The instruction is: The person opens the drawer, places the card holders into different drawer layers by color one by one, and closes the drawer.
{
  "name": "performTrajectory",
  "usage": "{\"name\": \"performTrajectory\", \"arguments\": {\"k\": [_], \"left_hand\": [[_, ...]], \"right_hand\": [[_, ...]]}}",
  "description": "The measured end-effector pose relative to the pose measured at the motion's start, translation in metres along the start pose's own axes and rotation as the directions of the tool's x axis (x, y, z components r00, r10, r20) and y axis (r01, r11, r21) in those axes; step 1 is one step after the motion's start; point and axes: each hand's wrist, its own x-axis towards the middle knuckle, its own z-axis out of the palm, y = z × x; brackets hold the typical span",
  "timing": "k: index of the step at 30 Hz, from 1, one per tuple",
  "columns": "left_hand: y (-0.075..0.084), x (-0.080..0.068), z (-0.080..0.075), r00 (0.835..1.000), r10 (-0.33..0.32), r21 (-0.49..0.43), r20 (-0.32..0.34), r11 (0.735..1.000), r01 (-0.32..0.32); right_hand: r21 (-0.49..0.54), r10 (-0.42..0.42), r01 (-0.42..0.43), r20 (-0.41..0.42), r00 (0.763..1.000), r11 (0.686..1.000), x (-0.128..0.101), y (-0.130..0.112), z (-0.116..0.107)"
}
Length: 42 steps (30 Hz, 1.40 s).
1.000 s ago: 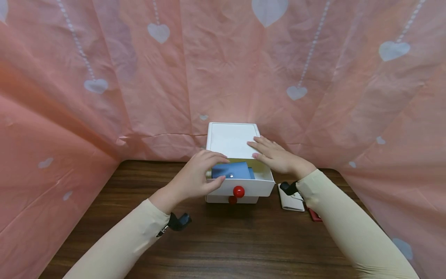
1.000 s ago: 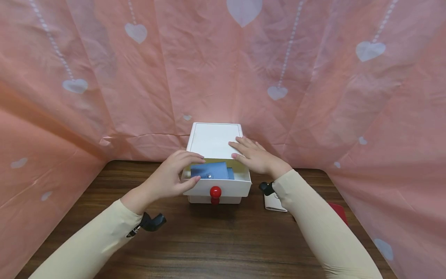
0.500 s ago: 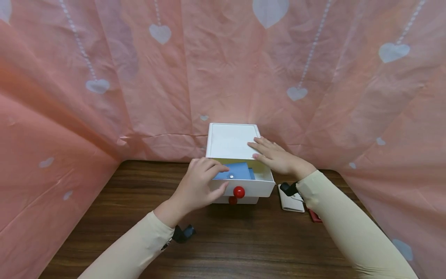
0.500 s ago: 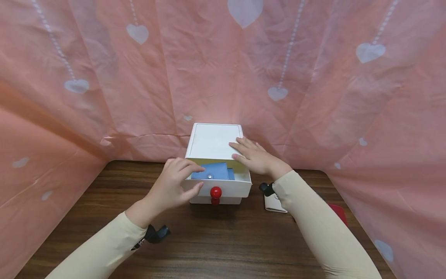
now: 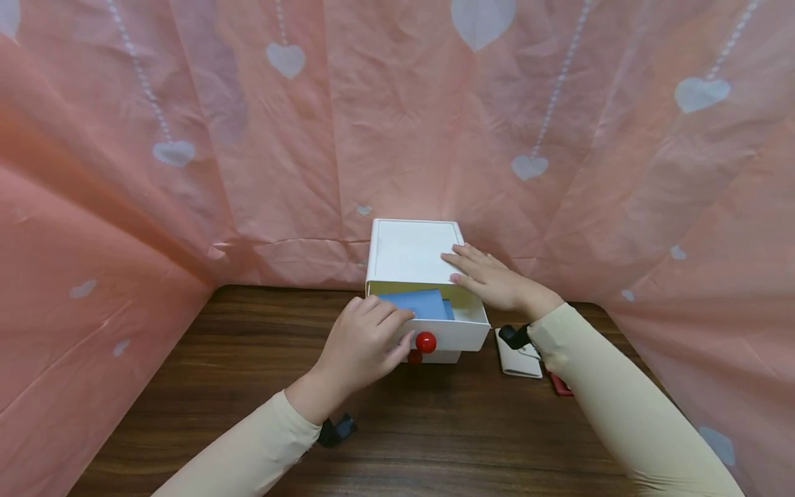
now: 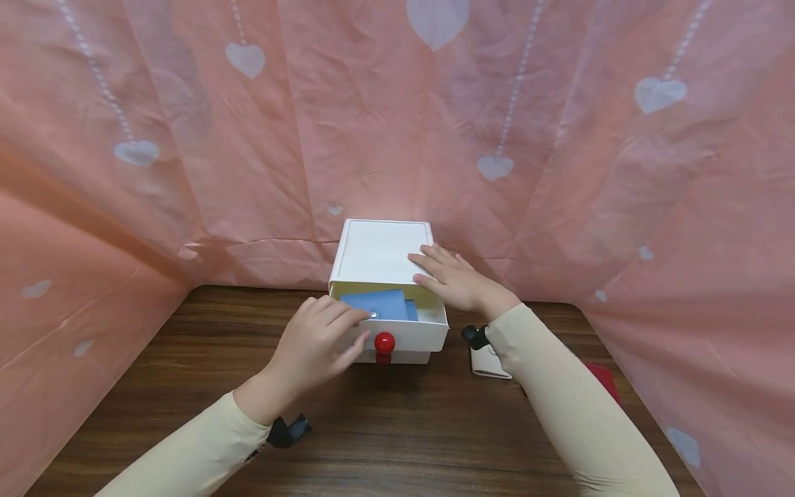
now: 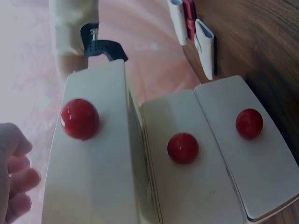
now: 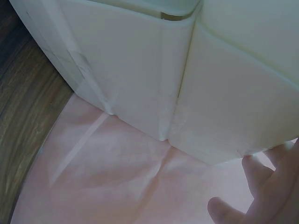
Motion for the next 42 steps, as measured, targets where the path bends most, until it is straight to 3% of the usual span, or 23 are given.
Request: {"name": "performTrajectory", "arguments": {"k": [14, 21, 32, 42], "left_hand": [[0.020, -0.005, 0.014, 0.998, -0.046, 0.025, 0.039, 0.999, 0.045], [0.022, -0.007, 0.022, 0.998, -0.049, 0.016, 0.037, 0.999, 0.049], [0.019, -0.006, 0.026, 0.995, -0.057, -0.008, 0.086, 0.998, 0.058], [0.014, -0.002, 0.031, 0.997, -0.046, -0.009, 0.068, 0.999, 0.047]], "right_hand": [[-0.015, -0.012, 0.012, -0.013, 1.000, 1.000, 0.001, 0.001, 0.000], [-0.013, -0.017, 0.017, -0.016, 1.000, 1.000, 0.001, -0.001, 0.000], [0.000, -0.013, 0.013, -0.010, 1.000, 1.000, 0.000, 0.003, 0.001], [0.015, -0.002, 0.002, -0.001, 1.000, 1.000, 0.000, 0.002, 0.001]]}}
